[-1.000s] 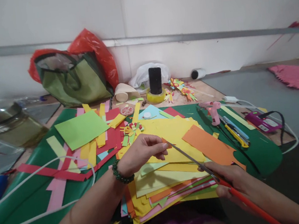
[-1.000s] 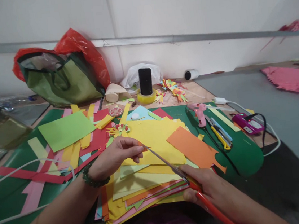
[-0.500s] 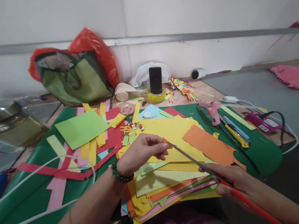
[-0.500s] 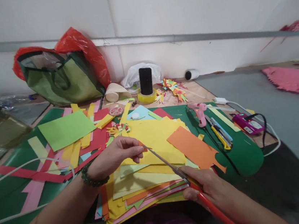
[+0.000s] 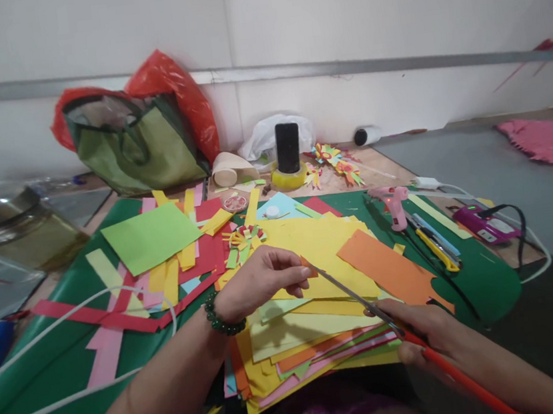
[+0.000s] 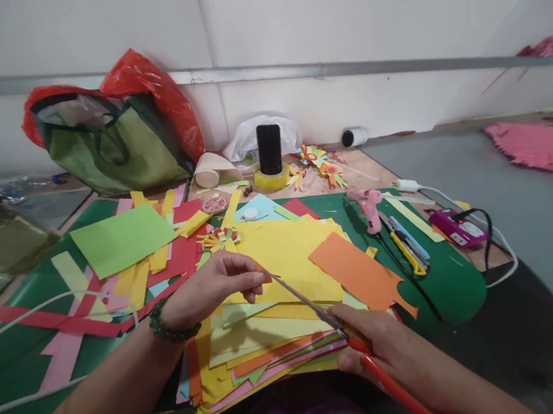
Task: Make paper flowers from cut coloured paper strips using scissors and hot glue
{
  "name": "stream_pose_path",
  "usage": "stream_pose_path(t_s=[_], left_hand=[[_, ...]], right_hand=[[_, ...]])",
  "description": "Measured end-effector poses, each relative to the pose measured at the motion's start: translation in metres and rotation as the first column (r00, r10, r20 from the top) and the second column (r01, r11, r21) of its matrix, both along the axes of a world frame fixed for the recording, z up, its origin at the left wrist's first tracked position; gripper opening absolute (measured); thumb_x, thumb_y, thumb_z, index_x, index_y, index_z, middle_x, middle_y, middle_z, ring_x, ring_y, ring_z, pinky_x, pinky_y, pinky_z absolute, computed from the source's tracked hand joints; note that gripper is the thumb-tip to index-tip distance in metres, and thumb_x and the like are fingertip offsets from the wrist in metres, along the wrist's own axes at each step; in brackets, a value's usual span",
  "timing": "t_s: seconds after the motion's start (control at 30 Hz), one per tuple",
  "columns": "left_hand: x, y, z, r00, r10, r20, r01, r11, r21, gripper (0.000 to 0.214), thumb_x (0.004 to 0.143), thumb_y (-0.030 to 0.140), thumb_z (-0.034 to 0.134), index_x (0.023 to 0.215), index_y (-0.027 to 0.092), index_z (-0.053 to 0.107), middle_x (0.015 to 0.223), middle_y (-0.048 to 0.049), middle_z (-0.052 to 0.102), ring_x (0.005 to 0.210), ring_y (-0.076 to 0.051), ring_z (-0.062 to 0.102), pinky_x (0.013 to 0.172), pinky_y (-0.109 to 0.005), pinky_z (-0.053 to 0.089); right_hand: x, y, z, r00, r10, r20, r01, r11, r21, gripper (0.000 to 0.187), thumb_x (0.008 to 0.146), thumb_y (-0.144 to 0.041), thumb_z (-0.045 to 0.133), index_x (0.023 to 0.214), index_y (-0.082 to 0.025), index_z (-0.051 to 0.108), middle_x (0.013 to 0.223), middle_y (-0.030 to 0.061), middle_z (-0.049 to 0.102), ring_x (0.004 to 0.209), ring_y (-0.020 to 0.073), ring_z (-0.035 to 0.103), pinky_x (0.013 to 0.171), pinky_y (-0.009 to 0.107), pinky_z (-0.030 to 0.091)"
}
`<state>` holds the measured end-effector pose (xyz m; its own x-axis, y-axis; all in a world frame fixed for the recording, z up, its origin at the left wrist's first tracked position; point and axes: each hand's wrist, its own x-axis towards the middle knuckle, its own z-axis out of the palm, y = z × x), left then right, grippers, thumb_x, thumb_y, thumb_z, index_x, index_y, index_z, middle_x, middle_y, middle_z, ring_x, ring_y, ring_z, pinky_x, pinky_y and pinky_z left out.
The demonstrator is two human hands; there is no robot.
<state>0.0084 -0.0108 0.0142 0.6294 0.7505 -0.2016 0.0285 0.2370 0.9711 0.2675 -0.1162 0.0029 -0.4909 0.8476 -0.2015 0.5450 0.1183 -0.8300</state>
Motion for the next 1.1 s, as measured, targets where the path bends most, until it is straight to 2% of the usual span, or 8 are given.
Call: stream_pose_path(t_s=[0.27, 0.37, 0.5, 0.57, 0.73, 0.83, 1.1], left_hand=[[0.0, 0.0, 0.002, 1.0, -0.004, -0.022, 0.004, 1.0, 0.011, 0.03, 0.066, 0.04, 0.079, 0.066, 0.012, 0.068, 0.061, -0.0008, 0.065, 0.055, -0.008, 0.058, 0.06, -0.02, 0.052], [-0.002, 0.0, 0.004, 0.999, -0.03, -0.04, 0.031, 0.999, 0.019, 0.029, 0.068, 0.039, 0.078, 0.066, 0.012, 0.068, 0.061, -0.0007, 0.064, 0.055, -0.008, 0.058, 0.06, -0.02, 0.05], [-0.003, 0.001, 0.006, 0.995, -0.06, -0.077, 0.061, 0.998, 0.009, 0.028, 0.069, 0.038, 0.077, 0.065, 0.013, 0.067, 0.059, -0.0002, 0.064, 0.054, -0.008, 0.057, 0.058, -0.019, 0.047], [-0.004, 0.001, 0.006, 0.994, -0.065, -0.082, 0.066, 0.998, 0.005, 0.028, 0.069, 0.038, 0.077, 0.065, 0.013, 0.067, 0.058, -0.0001, 0.064, 0.053, -0.008, 0.056, 0.057, -0.02, 0.046], [-0.003, 0.001, 0.006, 0.994, -0.057, -0.088, 0.057, 0.998, 0.0, 0.028, 0.067, 0.038, 0.078, 0.065, 0.012, 0.067, 0.058, 0.0001, 0.063, 0.052, -0.007, 0.055, 0.054, -0.019, 0.044], [-0.002, 0.0, 0.006, 0.991, -0.059, -0.116, 0.06, 0.998, 0.003, 0.029, 0.065, 0.039, 0.079, 0.066, 0.012, 0.068, 0.058, 0.0002, 0.063, 0.051, -0.008, 0.055, 0.053, -0.019, 0.044], [-0.002, 0.0, 0.004, 0.994, -0.059, -0.095, 0.06, 0.998, 0.008, 0.026, 0.069, 0.037, 0.077, 0.067, 0.013, 0.067, 0.059, 0.0002, 0.063, 0.053, -0.007, 0.055, 0.054, -0.019, 0.043]], right_hand=[[-0.006, -0.001, 0.005, 0.998, -0.059, 0.019, 0.06, 0.998, -0.015, 0.065, 0.087, -0.067, 0.044, 0.128, -0.02, 0.062, 0.097, 0.0066, 0.069, 0.081, 0.0217, 0.062, 0.072, 0.027, 0.051], [-0.008, -0.003, 0.006, 0.994, -0.109, 0.006, 0.109, 0.994, -0.002, 0.069, 0.084, -0.072, 0.044, 0.124, -0.02, 0.065, 0.093, 0.0063, 0.07, 0.08, 0.0222, 0.063, 0.073, 0.028, 0.052], [-0.01, -0.005, 0.006, 0.989, -0.146, -0.007, 0.146, 0.989, -0.011, 0.07, 0.082, -0.073, 0.047, 0.122, -0.019, 0.067, 0.1, 0.0091, 0.071, 0.086, 0.0254, 0.065, 0.076, 0.03, 0.053], [-0.009, -0.005, 0.005, 0.99, -0.138, -0.019, 0.138, 0.99, -0.011, 0.067, 0.083, -0.071, 0.047, 0.122, -0.02, 0.067, 0.102, 0.0096, 0.071, 0.087, 0.0258, 0.065, 0.076, 0.03, 0.053], [-0.001, -0.003, 0.001, 0.999, -0.027, 0.016, 0.027, 1.0, -0.006, 0.059, 0.086, -0.058, 0.053, 0.131, -0.021, 0.06, 0.109, 0.0092, 0.07, 0.091, 0.0261, 0.065, 0.078, 0.031, 0.053], [0.001, -0.001, -0.001, 0.999, -0.015, 0.044, 0.016, 1.0, -0.005, 0.059, 0.087, -0.053, 0.055, 0.135, -0.021, 0.056, 0.116, 0.0104, 0.068, 0.096, 0.0271, 0.065, 0.079, 0.031, 0.053], [-0.006, 0.001, 0.006, 0.998, -0.063, 0.021, 0.063, 0.998, -0.005, 0.061, 0.087, -0.064, 0.048, 0.129, -0.022, 0.062, 0.1, 0.0064, 0.071, 0.084, 0.0237, 0.065, 0.075, 0.029, 0.054]])
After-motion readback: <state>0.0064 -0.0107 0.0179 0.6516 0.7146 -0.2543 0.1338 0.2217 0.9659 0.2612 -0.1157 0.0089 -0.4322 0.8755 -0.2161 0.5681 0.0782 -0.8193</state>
